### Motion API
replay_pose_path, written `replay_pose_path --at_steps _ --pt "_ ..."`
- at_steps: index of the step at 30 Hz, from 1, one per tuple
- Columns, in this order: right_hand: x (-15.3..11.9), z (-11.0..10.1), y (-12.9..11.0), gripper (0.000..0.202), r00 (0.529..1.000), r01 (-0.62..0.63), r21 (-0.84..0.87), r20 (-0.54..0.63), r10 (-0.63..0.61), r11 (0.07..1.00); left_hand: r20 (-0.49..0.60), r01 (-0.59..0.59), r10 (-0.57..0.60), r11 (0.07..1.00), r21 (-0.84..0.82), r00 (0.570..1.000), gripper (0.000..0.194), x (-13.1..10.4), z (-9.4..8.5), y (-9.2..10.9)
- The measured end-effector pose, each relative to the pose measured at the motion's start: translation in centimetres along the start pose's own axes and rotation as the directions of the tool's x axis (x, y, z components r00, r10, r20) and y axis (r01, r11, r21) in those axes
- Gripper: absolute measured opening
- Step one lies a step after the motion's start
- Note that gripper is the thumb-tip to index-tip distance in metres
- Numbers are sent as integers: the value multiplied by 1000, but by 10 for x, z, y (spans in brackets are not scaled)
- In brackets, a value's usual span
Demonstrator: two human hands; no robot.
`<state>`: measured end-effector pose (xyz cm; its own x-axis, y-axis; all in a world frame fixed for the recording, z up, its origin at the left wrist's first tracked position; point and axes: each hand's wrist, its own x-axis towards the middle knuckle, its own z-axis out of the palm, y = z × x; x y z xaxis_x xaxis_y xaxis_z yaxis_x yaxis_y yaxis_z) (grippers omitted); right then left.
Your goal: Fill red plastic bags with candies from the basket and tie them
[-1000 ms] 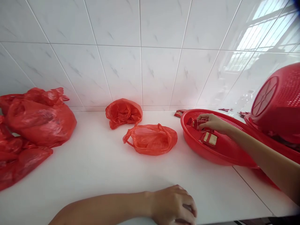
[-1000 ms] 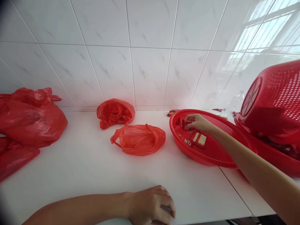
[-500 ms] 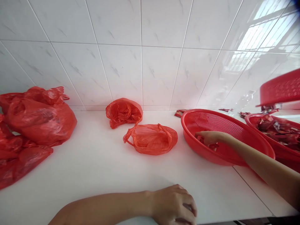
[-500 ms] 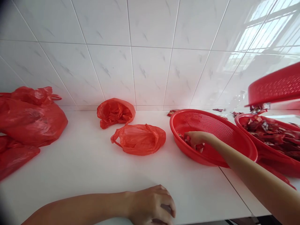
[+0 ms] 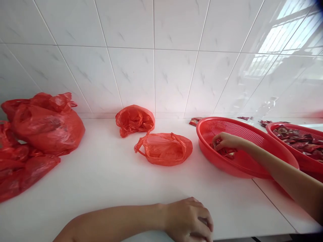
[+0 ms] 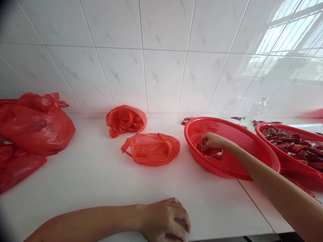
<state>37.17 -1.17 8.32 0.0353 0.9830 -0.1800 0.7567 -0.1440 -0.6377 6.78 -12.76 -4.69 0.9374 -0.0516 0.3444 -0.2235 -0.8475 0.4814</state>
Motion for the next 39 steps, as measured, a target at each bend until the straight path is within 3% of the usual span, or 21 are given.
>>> replay_pose_path --at_steps 3,9,12,15,17,20,22,24,27,31,39 --pt "-2 -16 -3 15 996 -14 41 89 10 999 12 11 -11 1000 4 1000 17 1 -1 1" --pt "-16 -30 -14 26 991 28 248 -137 7 968 39 19 -20 1000 22 999 15 3 -7 5" --pt "-27 -29 -35 33 976 108 383 -217 -25 917 22 51 -52 997 66 998 16 5 -22 7" --pt "-41 -20 -66 38 956 247 460 -258 -138 853 -78 237 -225 949 207 971 20 7 -51 12" --pt "-49 -9 -90 37 936 341 461 -245 -252 819 -180 444 -406 839 315 896 23 9 -70 19" --pt "-50 17 -122 30 900 433 405 -147 -410 805 -267 700 -658 581 416 704 39 9 -89 29" --pt "-43 37 -138 23 854 499 373 -62 -516 782 -226 778 -782 452 437 581 53 8 -93 34" --pt "-32 58 -151 17 799 575 288 0 -601 765 -148 795 -842 413 444 519 59 6 -91 35" --pt "-11 89 -160 19 733 659 105 129 -668 744 -99 760 -830 447 472 550 52 5 -87 35" --pt "10 117 -160 36 700 694 -59 287 -653 718 -117 729 -800 462 505 588 41 4 -87 37" --pt "15 138 -162 32 634 737 -33 379 -674 675 -81 730 -782 532 429 618 30 2 -90 37"
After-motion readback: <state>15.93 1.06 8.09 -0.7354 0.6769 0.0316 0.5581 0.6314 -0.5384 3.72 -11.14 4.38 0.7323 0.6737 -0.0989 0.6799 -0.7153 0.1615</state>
